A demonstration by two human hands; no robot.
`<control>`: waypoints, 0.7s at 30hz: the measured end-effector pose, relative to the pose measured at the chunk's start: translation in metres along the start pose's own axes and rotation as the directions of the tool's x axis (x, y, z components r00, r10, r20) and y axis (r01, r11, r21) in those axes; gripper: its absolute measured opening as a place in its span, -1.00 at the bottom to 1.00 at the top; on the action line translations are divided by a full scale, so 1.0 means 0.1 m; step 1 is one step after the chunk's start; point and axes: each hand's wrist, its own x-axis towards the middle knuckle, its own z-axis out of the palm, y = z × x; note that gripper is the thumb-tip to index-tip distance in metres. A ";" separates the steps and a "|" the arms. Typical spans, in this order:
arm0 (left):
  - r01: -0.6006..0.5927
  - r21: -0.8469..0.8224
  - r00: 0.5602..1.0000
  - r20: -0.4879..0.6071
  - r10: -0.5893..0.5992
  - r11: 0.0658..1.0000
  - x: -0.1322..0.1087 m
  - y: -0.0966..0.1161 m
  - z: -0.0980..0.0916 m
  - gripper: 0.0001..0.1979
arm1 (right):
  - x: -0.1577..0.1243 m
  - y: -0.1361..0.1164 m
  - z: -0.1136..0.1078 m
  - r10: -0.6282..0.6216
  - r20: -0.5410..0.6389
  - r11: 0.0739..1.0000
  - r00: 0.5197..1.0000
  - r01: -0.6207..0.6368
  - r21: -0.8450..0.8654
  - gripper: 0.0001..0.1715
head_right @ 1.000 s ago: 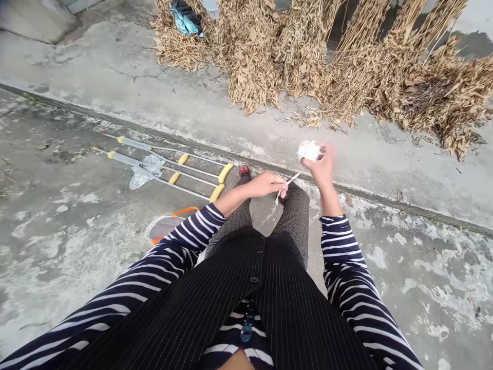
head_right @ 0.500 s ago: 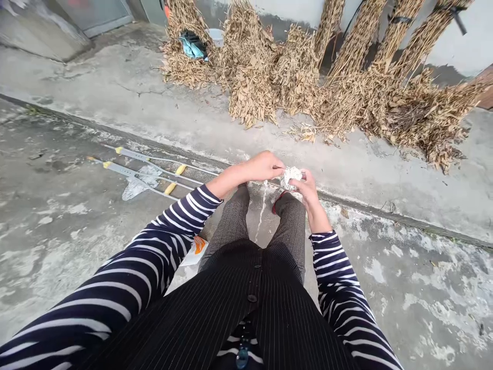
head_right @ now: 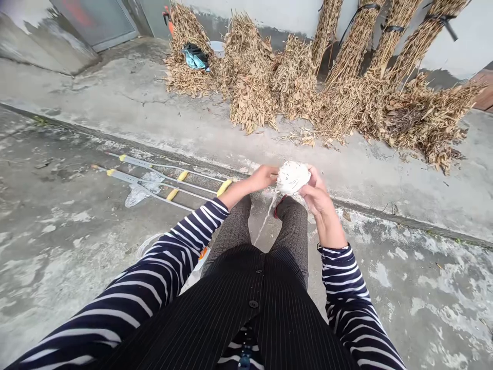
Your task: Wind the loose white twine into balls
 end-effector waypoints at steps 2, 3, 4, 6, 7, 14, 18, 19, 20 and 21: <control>0.064 -0.065 0.997 0.046 -0.061 0.996 -0.13 -0.11 0.24 -0.73 | 0.07 -0.17 -0.08 -0.084 -0.056 0.996 0.995 0.084 0.000 -0.22; 0.094 -0.096 0.993 0.084 -0.086 0.991 -0.21 -0.17 0.35 -0.71 | 0.12 -0.24 -0.13 -0.122 -0.095 0.993 0.988 0.121 -0.015 -0.22; 0.122 -0.124 0.986 0.132 -0.105 0.985 -0.30 -0.22 0.46 -0.70 | 0.17 -0.29 -0.19 -0.156 -0.145 0.988 0.977 0.151 -0.044 -0.24; 0.168 -0.179 0.962 0.245 -0.122 0.969 -0.50 -0.30 0.59 -0.69 | 0.28 -0.30 -0.31 -0.200 -0.278 0.976 0.939 0.166 -0.140 -0.33; 0.185 -0.205 0.947 0.298 -0.118 0.961 -0.60 -0.31 0.61 -0.68 | 0.32 -0.26 -0.37 -0.195 -0.345 0.973 0.918 0.136 -0.188 -0.37; 0.084 -0.261 0.952 0.306 0.000 0.962 -0.69 0.06 -0.01 -0.64 | 0.24 0.45 -0.26 0.165 -0.370 0.958 0.914 -0.237 -0.160 -0.46; 0.029 -0.226 0.965 0.260 0.032 0.974 -0.30 0.36 -0.29 -0.65 | 0.07 0.64 0.08 0.251 -0.162 0.955 0.954 -0.271 -0.117 -0.56; 0.004 -0.218 0.963 0.263 0.054 0.976 -0.19 0.42 -0.34 -0.65 | 0.06 0.62 0.11 0.261 -0.132 0.955 0.956 -0.275 -0.108 -0.56; -0.028 -0.205 0.964 0.253 0.081 0.978 -0.08 0.48 -0.38 -0.65 | 0.06 0.56 0.11 0.270 -0.104 0.955 0.957 -0.280 -0.100 -0.55; -0.067 -0.185 0.966 0.232 0.110 0.980 0.02 0.53 -0.42 -0.66 | 0.07 0.49 0.08 0.280 -0.073 0.954 0.957 -0.285 -0.087 -0.53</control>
